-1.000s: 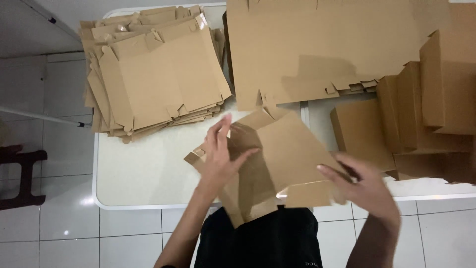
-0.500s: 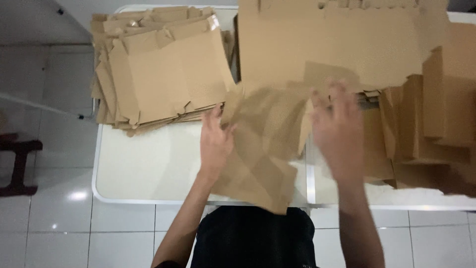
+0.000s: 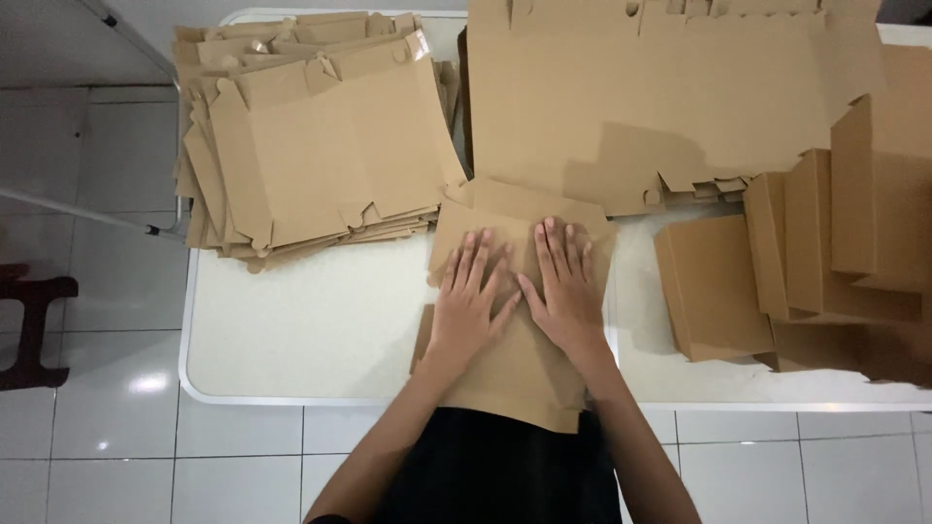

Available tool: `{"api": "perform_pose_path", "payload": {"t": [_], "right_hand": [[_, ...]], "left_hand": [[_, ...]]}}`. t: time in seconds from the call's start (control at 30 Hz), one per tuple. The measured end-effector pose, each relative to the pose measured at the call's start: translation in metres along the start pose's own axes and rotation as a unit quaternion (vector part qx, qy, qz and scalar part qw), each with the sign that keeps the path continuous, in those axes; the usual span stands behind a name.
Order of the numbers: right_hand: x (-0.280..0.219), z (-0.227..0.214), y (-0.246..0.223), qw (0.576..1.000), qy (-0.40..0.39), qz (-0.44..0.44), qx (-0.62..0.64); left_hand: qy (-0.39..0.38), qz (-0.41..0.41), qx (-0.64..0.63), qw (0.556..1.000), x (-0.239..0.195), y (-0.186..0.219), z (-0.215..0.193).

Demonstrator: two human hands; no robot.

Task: Folding flat cardboard templates into three-dimensional boxes on a table surface.

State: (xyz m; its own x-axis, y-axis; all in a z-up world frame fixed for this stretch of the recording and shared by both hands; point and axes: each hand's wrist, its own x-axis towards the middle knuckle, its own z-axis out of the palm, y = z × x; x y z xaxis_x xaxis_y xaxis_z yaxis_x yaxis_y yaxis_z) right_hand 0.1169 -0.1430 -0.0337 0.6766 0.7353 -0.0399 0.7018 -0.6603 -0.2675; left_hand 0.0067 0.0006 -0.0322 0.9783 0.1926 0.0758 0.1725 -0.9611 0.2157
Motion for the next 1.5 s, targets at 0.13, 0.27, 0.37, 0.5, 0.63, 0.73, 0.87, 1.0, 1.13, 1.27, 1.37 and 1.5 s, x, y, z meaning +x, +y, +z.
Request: {"api": "perform_pose_path", "payload": {"t": [0.13, 0.27, 0.37, 0.5, 0.63, 0.73, 0.87, 1.0, 1.13, 1.27, 1.37, 1.5], "right_hand": [[-0.002, -0.001, 0.006, 0.999, -0.017, -0.014, -0.026], [0.001, -0.018, 0.012, 0.996, -0.082, -0.033, -0.017], [0.002, -0.004, 0.022, 1.0, -0.004, -0.021, 0.012], [0.009, -0.037, -0.006, 0.976, 0.196, 0.048, 0.085], [0.013, -0.022, 0.005, 0.976, 0.207, 0.041, 0.055], [0.012, -0.024, 0.002, 0.981, 0.193, 0.009, -0.013], [0.013, -0.005, 0.013, 0.971, 0.233, 0.015, -0.043], [0.009, 0.014, 0.026, 0.973, 0.224, -0.015, -0.056], [0.0, -0.003, 0.018, 0.957, 0.273, -0.068, -0.074], [-0.018, -0.02, 0.002, 0.979, 0.191, -0.039, -0.061], [-0.025, -0.035, -0.006, 0.995, 0.091, -0.006, -0.027], [-0.024, -0.033, 0.0, 1.0, 0.002, -0.008, -0.013]], "left_hand": [[-0.027, -0.031, -0.032, 0.999, -0.01, 0.011, -0.006], [0.012, -0.016, 0.01, 1.0, -0.005, 0.001, 0.03], [0.08, 0.016, 0.036, 0.996, 0.015, -0.01, 0.017], [0.07, 0.004, 0.034, 0.997, 0.037, -0.015, 0.004], [0.068, 0.007, 0.036, 0.997, 0.039, -0.016, 0.0], [0.059, -0.007, 0.016, 0.998, 0.038, -0.014, -0.005], [0.096, -0.013, 0.055, 0.994, 0.037, -0.016, 0.008], [0.115, 0.0, 0.093, 0.989, 0.026, -0.016, 0.018], [0.084, 0.0, 0.068, 0.994, 0.01, -0.009, 0.002], [0.102, 0.009, 0.085, 0.991, -0.007, -0.014, 0.008], [0.087, 0.006, 0.049, 0.995, -0.012, -0.016, 0.0], [-0.005, 0.002, -0.033, 0.999, -0.012, -0.022, -0.015]]}}
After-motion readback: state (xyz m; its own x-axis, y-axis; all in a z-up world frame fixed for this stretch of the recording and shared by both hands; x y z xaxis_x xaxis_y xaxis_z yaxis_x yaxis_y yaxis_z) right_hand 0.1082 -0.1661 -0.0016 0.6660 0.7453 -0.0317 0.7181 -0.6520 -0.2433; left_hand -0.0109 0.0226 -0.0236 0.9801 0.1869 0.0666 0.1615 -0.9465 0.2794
